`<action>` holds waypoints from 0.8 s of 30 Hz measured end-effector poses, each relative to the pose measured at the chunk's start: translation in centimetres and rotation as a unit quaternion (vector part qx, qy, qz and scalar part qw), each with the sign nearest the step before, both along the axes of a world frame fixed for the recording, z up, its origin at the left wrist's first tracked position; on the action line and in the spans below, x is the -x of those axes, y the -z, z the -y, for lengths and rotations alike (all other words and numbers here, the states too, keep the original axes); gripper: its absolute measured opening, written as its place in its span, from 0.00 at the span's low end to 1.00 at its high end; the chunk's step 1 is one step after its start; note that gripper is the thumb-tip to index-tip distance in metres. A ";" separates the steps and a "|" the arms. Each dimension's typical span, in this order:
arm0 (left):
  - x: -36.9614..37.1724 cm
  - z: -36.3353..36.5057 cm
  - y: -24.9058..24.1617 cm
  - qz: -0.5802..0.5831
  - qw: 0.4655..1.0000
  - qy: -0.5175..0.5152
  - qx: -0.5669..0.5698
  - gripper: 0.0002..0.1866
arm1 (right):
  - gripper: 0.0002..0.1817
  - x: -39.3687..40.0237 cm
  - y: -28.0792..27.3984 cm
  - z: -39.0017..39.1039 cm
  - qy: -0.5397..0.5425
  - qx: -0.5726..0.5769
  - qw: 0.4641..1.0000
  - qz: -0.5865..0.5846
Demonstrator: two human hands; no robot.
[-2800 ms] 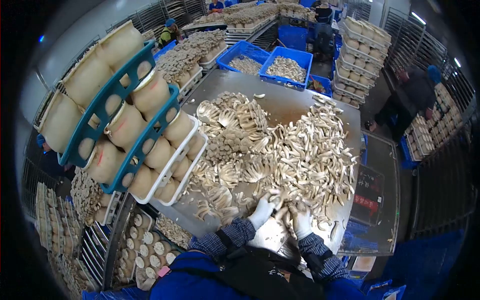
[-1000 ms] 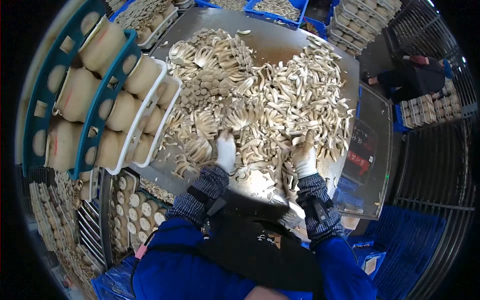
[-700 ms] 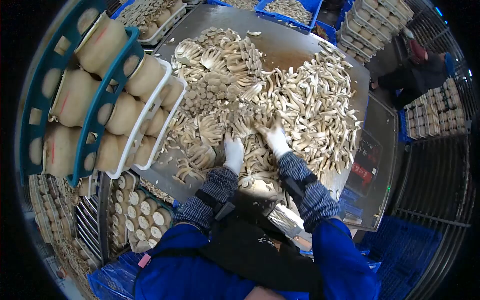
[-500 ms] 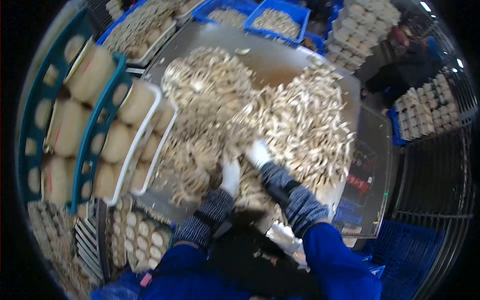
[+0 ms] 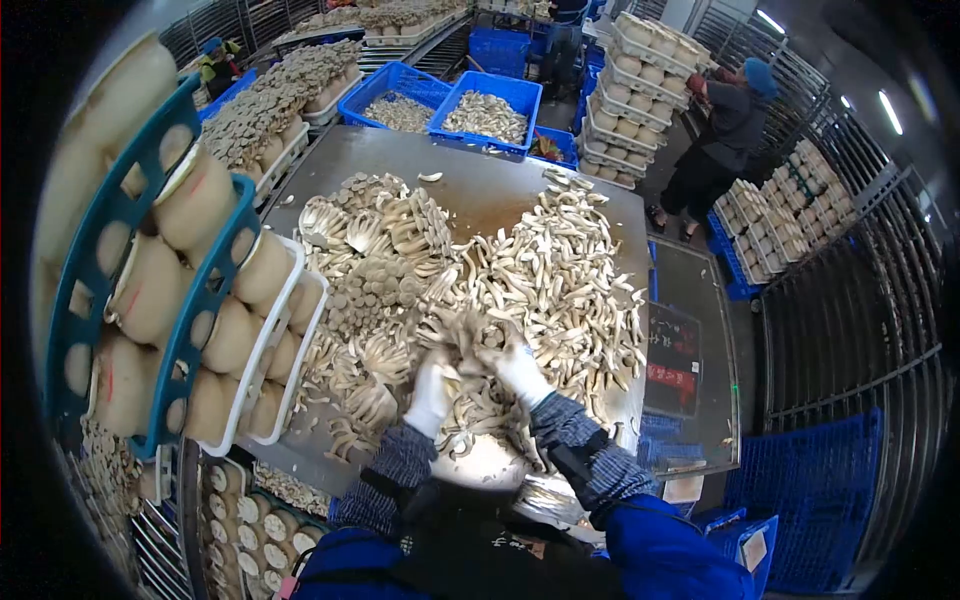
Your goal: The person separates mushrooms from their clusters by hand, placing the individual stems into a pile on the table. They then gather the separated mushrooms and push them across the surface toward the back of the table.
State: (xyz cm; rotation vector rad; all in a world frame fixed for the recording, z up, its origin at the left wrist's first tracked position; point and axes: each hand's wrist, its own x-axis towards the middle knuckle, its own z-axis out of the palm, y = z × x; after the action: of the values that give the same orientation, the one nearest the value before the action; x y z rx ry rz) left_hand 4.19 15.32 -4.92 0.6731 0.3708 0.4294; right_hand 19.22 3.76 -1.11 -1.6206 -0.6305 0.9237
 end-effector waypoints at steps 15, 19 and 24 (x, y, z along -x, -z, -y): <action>5.4 8.1 1.2 -0.065 0.993 -0.083 0.051 0.16 | 0.10 12.6 -4.1 8.6 0.196 -0.027 0.980 -0.038; 6.9 8.1 1.5 -0.067 0.993 0.005 -0.093 0.20 | 0.17 11.4 0.5 10.1 0.153 -0.060 0.986 0.011; 7.2 10.8 -1.3 -0.072 0.995 0.003 -0.066 0.26 | 0.33 10.6 1.5 10.8 0.071 -0.024 0.994 0.076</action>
State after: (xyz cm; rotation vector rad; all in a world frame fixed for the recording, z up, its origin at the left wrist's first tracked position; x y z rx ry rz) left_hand -2.97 4.51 -3.61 0.8369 0.4792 0.4040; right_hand 8.60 -7.03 -2.58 -1.6796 -0.6281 0.6822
